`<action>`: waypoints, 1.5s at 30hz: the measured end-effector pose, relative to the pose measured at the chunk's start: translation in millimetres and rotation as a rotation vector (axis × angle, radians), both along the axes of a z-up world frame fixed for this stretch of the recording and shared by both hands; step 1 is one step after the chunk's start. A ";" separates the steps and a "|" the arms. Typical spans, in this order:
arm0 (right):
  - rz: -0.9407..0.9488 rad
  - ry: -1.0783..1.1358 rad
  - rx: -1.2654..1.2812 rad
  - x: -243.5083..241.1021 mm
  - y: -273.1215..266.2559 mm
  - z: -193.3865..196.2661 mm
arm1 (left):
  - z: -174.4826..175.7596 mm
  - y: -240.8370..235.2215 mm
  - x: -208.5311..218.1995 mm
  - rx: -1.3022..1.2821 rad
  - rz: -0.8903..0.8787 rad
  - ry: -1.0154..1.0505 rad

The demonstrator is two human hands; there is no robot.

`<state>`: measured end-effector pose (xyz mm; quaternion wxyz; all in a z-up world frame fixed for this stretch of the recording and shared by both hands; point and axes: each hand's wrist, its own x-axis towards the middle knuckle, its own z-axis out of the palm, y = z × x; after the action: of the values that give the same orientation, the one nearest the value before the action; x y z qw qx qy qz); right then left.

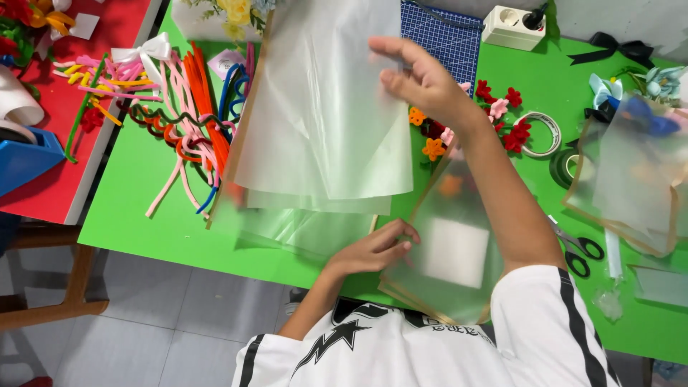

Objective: The person places a foam block with artificial flowers on a green table, then wraps it with a translucent sheet and secures it with tape. They handle multiple sheets and adjust the wrapping to fit the foam block.

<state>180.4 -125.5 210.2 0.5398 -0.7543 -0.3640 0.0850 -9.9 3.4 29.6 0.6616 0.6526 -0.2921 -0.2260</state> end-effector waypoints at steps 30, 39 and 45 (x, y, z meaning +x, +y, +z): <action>-0.203 0.011 -0.622 -83.1 -160.0 4.9 | -17.9 -6.7 -6.2 0.117 0.065 -0.140; -0.730 0.444 -0.468 -192.6 -250.2 -84.8 | 3.6 -9.5 -1.8 0.158 0.059 0.132; -0.610 0.371 -0.225 -205.9 -227.6 -135.6 | -12.9 -16.4 -3.4 0.185 0.121 0.046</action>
<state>-25.5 -353.1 74.6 0.5107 -0.8545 -0.0070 0.0949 -13.3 -13.0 16.7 0.6174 0.7221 -0.2149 -0.2265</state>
